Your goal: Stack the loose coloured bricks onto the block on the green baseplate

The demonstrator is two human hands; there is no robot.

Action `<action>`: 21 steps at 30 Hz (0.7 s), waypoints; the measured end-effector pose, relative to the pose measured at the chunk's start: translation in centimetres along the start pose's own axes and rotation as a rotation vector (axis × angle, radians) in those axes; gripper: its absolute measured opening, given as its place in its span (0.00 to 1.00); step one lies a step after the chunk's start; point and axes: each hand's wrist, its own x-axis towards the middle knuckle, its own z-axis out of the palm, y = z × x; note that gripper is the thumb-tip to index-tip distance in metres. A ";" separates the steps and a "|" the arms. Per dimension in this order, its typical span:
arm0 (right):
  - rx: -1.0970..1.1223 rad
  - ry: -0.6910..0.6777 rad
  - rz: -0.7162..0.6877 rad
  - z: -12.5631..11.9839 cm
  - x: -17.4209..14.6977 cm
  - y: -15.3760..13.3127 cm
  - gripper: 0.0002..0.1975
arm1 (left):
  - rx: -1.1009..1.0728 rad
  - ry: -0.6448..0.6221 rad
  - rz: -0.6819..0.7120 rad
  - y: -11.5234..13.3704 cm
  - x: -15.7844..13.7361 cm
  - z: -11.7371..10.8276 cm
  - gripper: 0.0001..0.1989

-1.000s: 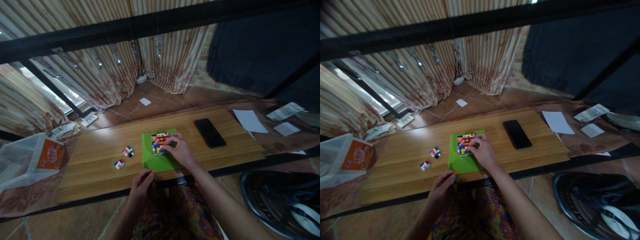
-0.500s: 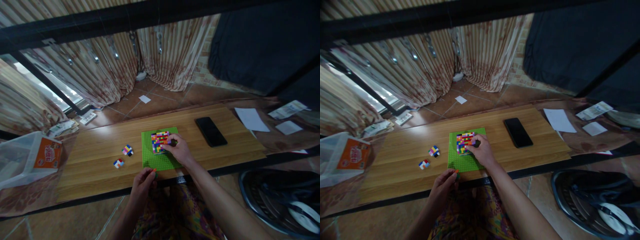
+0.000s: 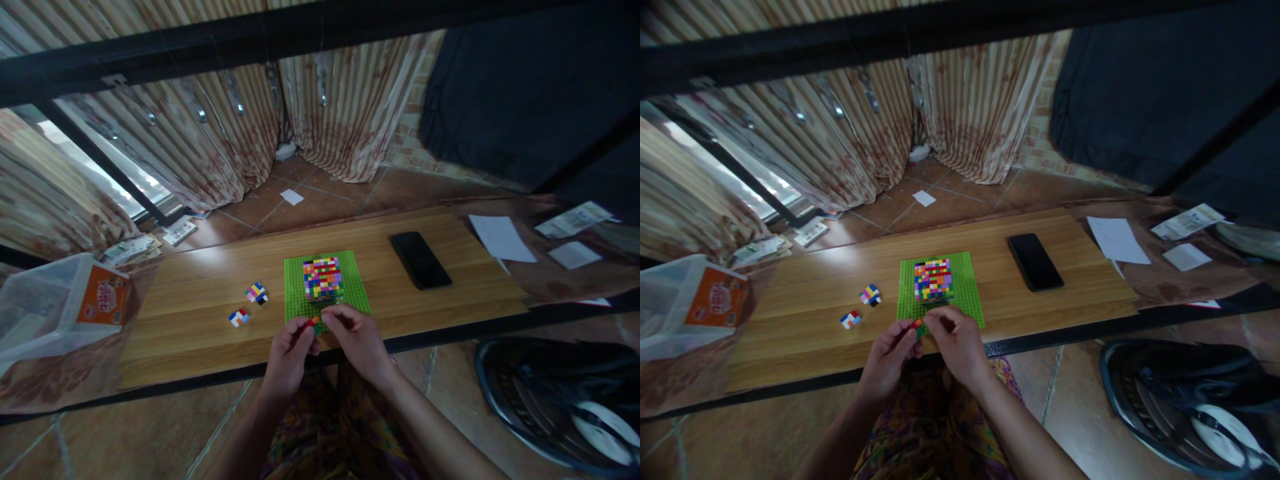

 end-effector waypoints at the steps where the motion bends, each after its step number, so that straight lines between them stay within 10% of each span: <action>1: 0.038 -0.023 0.034 0.3 -0.4 0.0 0.09 | 0.033 -0.016 0.020 0.1 0.0 0.1 0.13; 16: 0.428 -0.020 0.329 0.8 -1.3 -0.1 0.09 | 0.105 -0.052 -0.011 -0.1 -0.6 -0.2 0.11; 21: 0.169 0.098 0.127 -0.9 0.6 0.2 0.09 | 0.079 0.014 -0.021 -0.4 -0.2 -0.8 0.11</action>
